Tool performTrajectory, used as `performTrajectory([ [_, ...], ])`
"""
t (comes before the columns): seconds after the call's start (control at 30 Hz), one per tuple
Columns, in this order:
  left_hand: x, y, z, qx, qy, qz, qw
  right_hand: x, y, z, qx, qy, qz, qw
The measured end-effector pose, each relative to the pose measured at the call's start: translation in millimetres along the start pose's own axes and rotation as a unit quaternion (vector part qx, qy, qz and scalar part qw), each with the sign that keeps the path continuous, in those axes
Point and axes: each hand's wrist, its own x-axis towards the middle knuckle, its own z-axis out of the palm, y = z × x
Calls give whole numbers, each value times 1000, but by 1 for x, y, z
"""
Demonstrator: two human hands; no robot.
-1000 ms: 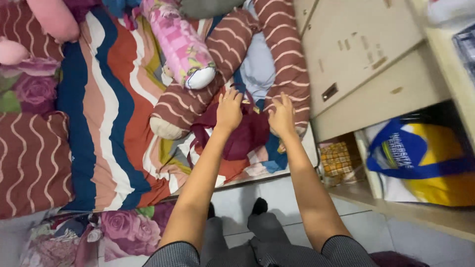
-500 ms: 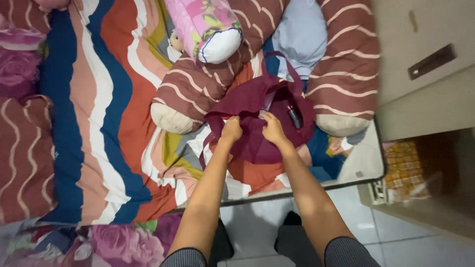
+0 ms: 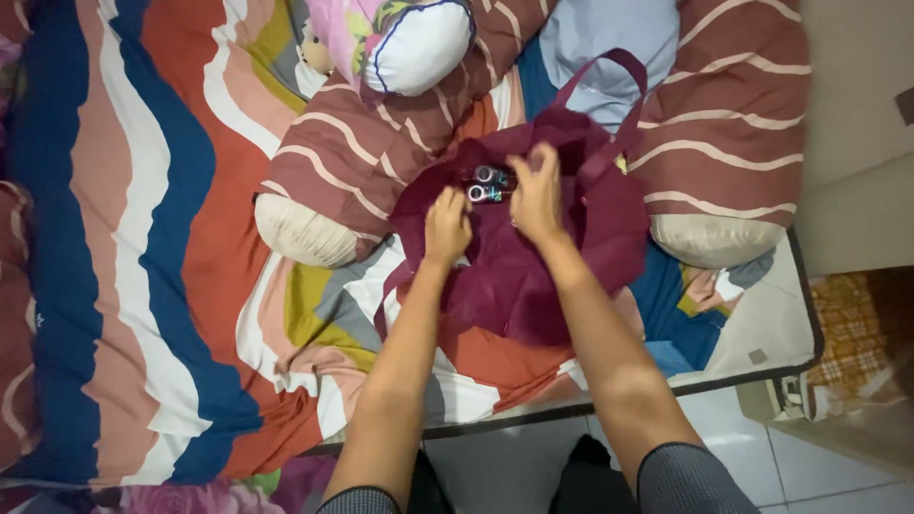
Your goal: Organizing various household items including tissues, cleaning supplies, and toiletries by taking them from a bag and placing them on a cabinet.
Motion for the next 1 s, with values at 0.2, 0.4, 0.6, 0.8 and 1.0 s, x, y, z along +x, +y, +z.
performTrajectory([
  [0.2, -47, -59, 88, 135, -62, -304, 941, -76, 17, 87, -77, -220, 127, 964],
  [0.4, -47, -65, 92, -40, -143, -285, 947, -132, 50, 145, -37, -298, 145, 943],
  [0.6, -13, 33, 17, -429, -102, -156, 884, -122, 44, 94, 460, -112, 270, 839],
  [0.8, 43, 185, -106, -669, -193, -178, 695, 4, -116, -156, 613, -152, 393, 668],
  [1.0, 91, 328, -190, -725, -192, -180, 637, 57, -168, -262, 612, -35, 340, 713],
])
